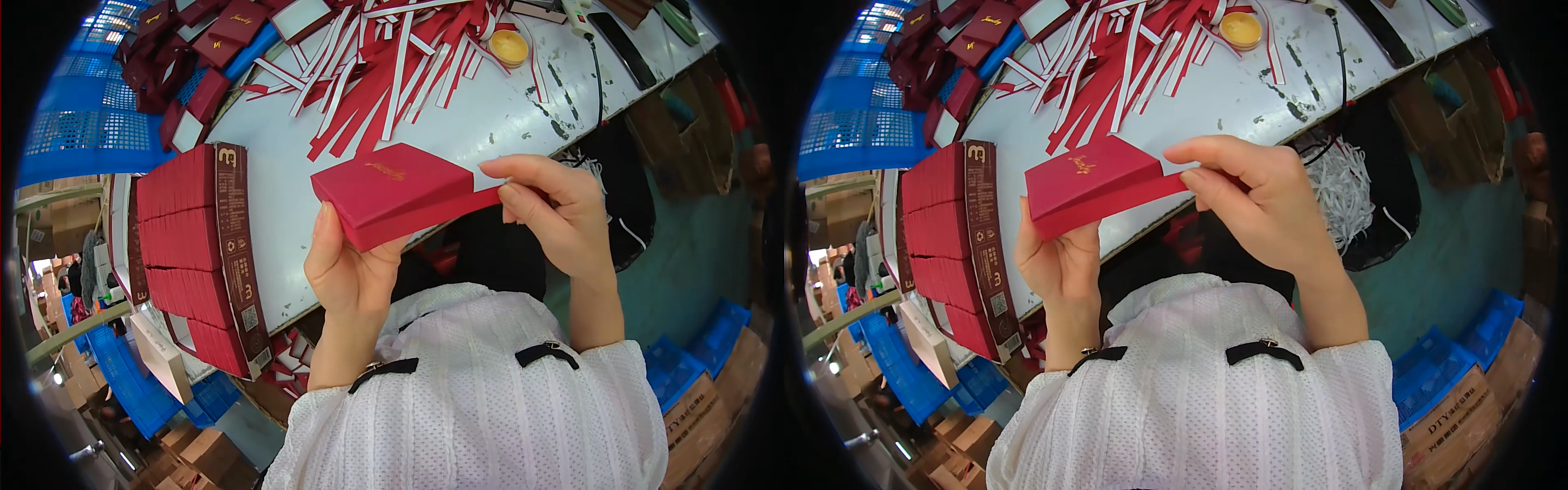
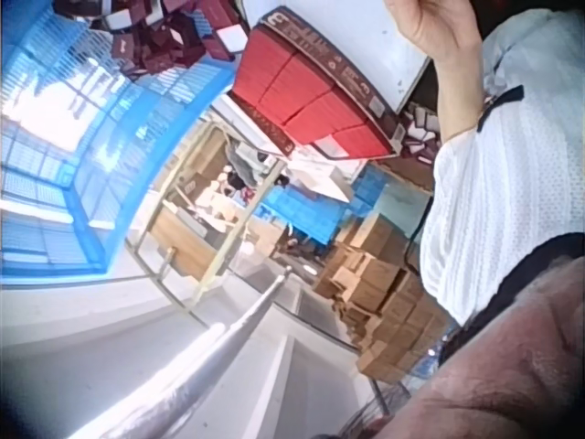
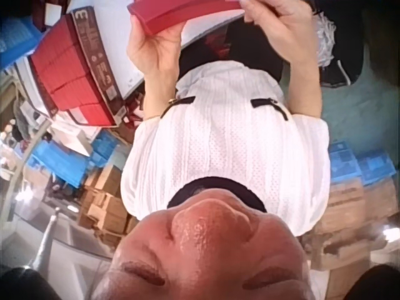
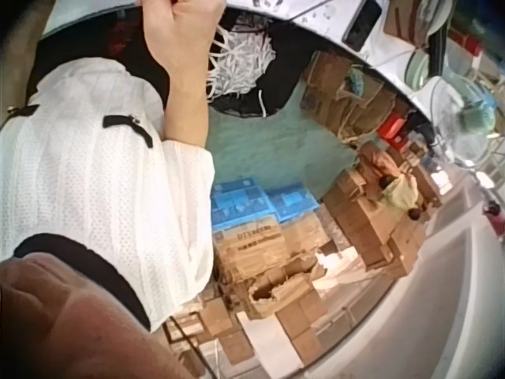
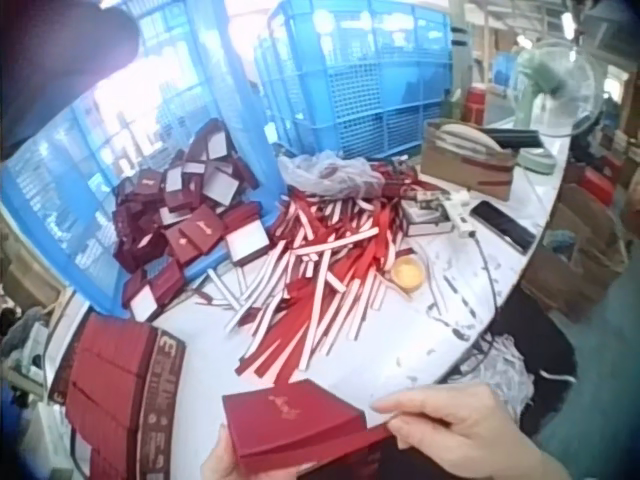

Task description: The person wraps small red boxes with red ribbons by hand. They pick up a box, thread a ribbon through a slot on the side, and pull it tight to secure it. The person repeats this process for multiple boxes, placing the finished ones into a cardboard box. Towards the end, they handle a plastic-wrapped bundle of white items.

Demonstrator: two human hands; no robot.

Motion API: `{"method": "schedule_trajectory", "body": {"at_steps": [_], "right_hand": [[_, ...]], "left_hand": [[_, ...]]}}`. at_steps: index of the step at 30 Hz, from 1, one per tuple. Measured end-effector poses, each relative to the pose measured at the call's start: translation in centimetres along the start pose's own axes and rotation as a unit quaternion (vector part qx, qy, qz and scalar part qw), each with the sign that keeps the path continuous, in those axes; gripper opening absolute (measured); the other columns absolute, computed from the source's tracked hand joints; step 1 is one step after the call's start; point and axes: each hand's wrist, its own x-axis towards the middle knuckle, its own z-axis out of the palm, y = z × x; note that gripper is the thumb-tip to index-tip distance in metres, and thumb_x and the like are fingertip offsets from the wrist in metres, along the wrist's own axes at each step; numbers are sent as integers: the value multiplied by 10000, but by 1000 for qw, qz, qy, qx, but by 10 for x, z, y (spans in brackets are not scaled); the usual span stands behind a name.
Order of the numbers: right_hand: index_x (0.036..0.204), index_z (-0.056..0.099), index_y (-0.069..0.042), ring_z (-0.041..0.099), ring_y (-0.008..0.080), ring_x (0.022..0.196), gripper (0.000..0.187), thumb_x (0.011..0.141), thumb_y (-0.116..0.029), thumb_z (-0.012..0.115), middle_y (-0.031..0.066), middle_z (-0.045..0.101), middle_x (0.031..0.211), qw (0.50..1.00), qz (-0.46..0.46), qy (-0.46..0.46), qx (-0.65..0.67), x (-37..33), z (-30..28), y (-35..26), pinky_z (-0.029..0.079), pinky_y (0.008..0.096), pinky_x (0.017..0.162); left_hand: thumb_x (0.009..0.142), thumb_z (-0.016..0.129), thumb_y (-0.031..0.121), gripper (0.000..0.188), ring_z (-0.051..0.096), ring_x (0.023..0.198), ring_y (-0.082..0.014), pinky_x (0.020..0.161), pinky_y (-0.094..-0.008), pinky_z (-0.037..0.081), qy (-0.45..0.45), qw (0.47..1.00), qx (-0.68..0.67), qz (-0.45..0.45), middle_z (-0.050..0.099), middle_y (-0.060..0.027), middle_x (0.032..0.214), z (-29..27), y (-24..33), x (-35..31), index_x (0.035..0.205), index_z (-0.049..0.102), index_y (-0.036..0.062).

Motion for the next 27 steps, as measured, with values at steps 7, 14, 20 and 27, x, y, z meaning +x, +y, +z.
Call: {"method": "schedule_trajectory", "body": {"at_steps": [7, 14, 20, 27], "right_hand": [[919, 586, 11, 511, 69, 544, 161, 774, -30, 528, 37, 570, 655, 999, 0, -27, 29, 2, 6, 0, 412, 188, 501], [928, 568, 11, 570, 148, 576, 187, 746, -33, 571, 88, 605, 723, 997, -76, 7, -10, -9, 29, 2, 447, 226, 531], [847, 623, -4, 601, 144, 616, 151, 697, -21, 610, 110, 620, 723, 994, -39, 55, -82, -3, -5, 9, 455, 215, 557], [863, 617, -3, 585, 141, 599, 160, 704, -16, 607, 101, 613, 713, 993, -72, 64, -66, 0, 2, 6, 439, 224, 531]], "left_hand": [[885, 379, 216, 330, 419, 1106, -315, 939, -523, 306, 17, 990, -116, -77, 439, -216, 1163, 9, -3, -3, 1084, 425, -43], [885, 386, 289, 346, 470, 1047, -235, 910, -401, 368, -36, 942, 312, 121, 454, -120, 1169, -18, -33, 6, 1118, 428, 36], [893, 369, 207, 292, 471, 1057, -277, 910, -435, 381, 21, 998, 57, 13, 486, -164, 1124, 3, -12, 11, 1059, 450, -20], [895, 355, 220, 323, 458, 1071, -311, 909, -484, 365, 28, 994, -99, -47, 492, -210, 1098, 10, -9, 5, 1023, 456, -58]]}}
